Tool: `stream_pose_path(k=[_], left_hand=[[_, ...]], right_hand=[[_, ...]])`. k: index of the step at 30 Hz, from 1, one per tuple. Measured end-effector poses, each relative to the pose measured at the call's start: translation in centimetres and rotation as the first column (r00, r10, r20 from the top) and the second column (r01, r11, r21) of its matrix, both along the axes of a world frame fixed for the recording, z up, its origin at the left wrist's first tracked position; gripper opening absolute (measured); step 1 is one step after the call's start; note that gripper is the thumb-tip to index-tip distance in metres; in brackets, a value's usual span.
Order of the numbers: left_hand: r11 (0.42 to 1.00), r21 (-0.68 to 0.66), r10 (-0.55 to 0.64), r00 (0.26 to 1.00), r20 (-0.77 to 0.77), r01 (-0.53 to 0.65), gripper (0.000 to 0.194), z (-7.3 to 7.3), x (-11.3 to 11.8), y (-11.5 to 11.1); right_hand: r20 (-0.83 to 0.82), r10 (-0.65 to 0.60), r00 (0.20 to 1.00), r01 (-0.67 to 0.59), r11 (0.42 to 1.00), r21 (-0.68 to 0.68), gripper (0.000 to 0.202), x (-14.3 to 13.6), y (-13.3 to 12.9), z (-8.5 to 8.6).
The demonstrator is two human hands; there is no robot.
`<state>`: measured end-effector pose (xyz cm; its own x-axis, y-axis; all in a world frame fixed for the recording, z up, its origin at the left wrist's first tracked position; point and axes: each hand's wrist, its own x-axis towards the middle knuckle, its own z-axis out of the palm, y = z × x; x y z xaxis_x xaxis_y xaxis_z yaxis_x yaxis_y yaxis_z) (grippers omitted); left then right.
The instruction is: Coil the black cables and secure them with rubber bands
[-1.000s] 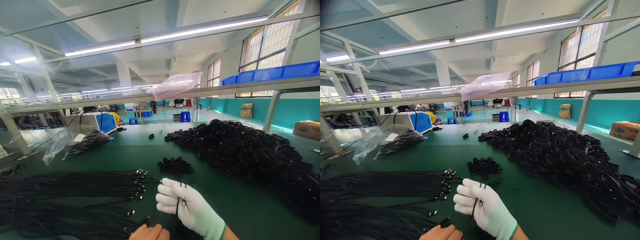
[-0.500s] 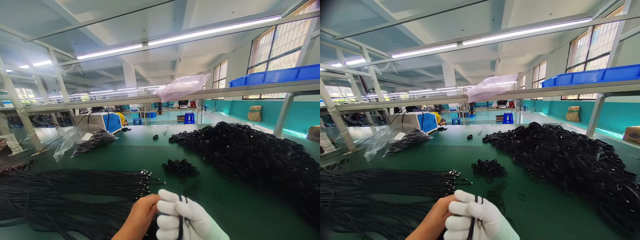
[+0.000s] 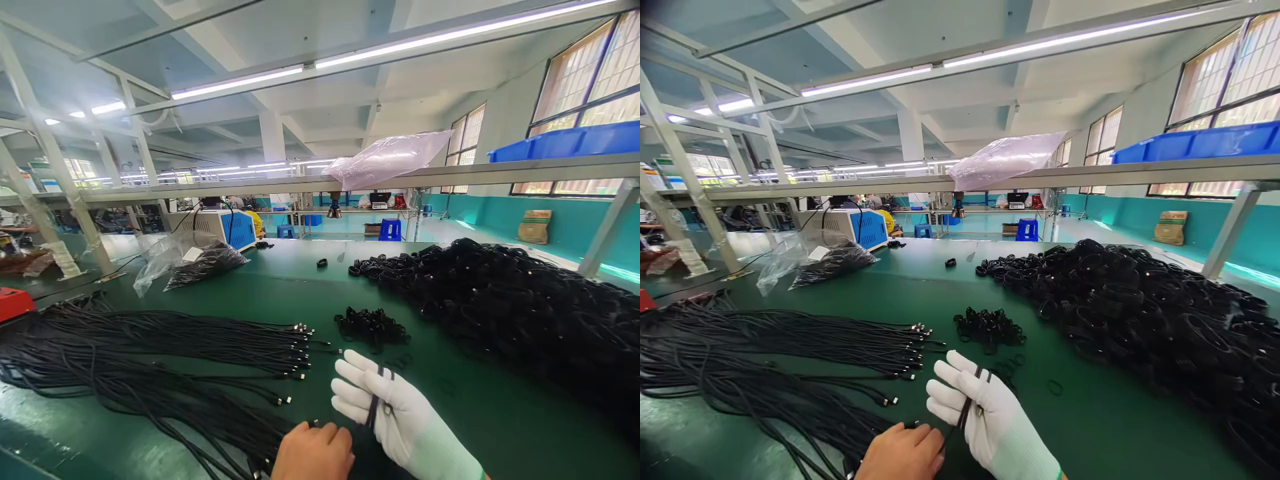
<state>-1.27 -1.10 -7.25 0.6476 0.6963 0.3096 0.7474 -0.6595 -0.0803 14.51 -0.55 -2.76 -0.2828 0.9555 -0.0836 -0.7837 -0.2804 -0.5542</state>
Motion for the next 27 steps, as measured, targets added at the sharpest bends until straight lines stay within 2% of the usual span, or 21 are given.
stream_pose_path(k=[3, 5, 6, 8, 9, 11, 14, 15, 16, 18, 20, 22, 24, 27], left_hand=[[0.997, 0.010, -0.072, 0.997, 0.022, 0.071, 0.019, 1.6, -0.5, 0.2], [0.985, -0.019, -0.172, 0.985, 0.029, 0.173, 0.019, 3.8, -1.2, 0.7], [0.975, -0.060, -0.214, 0.976, 0.044, 0.216, 0.020, 5.0, -1.7, 1.1], [0.948, -0.181, -0.244, 0.962, 0.122, 0.263, 0.025, 7.1, -2.4, 2.0], [0.930, -0.252, -0.227, 0.957, 0.179, 0.268, 0.026, 7.8, -2.6, 2.5], [0.868, -0.408, -0.158, 0.936, 0.316, 0.284, 0.023, 8.1, -2.7, 3.5], [0.745, -0.565, -0.033, 0.865, 0.502, 0.356, 0.017, 6.5, -2.1, 4.6], [0.731, -0.570, -0.016, 0.844, 0.536, 0.376, 0.015, 5.8, -2.0, 4.8], [0.743, -0.553, -0.019, 0.838, 0.545, 0.377, 0.015, 5.2, -1.9, 5.0], [0.824, -0.483, -0.034, 0.878, 0.477, 0.295, 0.023, 4.3, -2.1, 5.1], [0.907, -0.400, 0.016, 0.939, 0.342, 0.130, 0.027, 3.8, -2.7, 4.9], [0.946, -0.324, 0.100, 0.972, 0.214, -0.027, 0.028, 3.2, -3.3, 4.3], [0.970, -0.233, 0.108, 0.984, 0.144, -0.073, 0.027, 2.4, -3.4, 3.1], [0.999, -0.037, 0.012, 0.992, 0.126, -0.007, 0.023, 0.5, -2.5, 1.1]], right_hand=[[0.100, -0.002, 0.995, 0.003, 1.000, -0.016, 0.051, -0.1, -0.5, -0.3], [0.176, 0.131, 0.976, -0.141, 0.989, 0.046, 0.046, -0.3, -0.9, -0.6], [0.195, 0.243, 0.950, -0.263, 0.961, 0.083, 0.043, -0.5, -1.1, -0.8], [0.210, 0.464, 0.860, -0.498, 0.854, 0.150, 0.039, -0.7, -1.3, -1.1], [0.203, 0.539, 0.817, -0.572, 0.802, 0.173, 0.037, -0.9, -1.3, -1.4], [0.129, 0.620, 0.774, -0.633, 0.752, 0.183, 0.030, -1.1, -1.2, -2.2], [-0.028, 0.689, 0.724, -0.678, 0.718, 0.159, 0.028, -1.6, -1.0, -2.9], [-0.069, 0.701, 0.710, -0.686, 0.710, 0.160, 0.030, -1.7, -0.9, -2.9], [-0.096, 0.695, 0.712, -0.677, 0.717, 0.168, 0.032, -1.7, -0.9, -2.8], [-0.140, 0.602, 0.786, -0.576, 0.795, 0.189, 0.030, -1.6, -0.9, -2.1], [-0.176, 0.420, 0.890, -0.395, 0.904, 0.162, 0.030, -1.1, -0.7, -1.2], [-0.165, 0.225, 0.960, -0.210, 0.972, 0.104, 0.038, -0.3, -0.4, -0.6], [-0.124, 0.113, 0.986, -0.107, 0.993, 0.052, 0.046, 0.4, 0.0, -0.3], [-0.064, 0.024, 0.998, -0.024, 1.000, -0.010, 0.048, 0.8, 0.5, -0.7]])
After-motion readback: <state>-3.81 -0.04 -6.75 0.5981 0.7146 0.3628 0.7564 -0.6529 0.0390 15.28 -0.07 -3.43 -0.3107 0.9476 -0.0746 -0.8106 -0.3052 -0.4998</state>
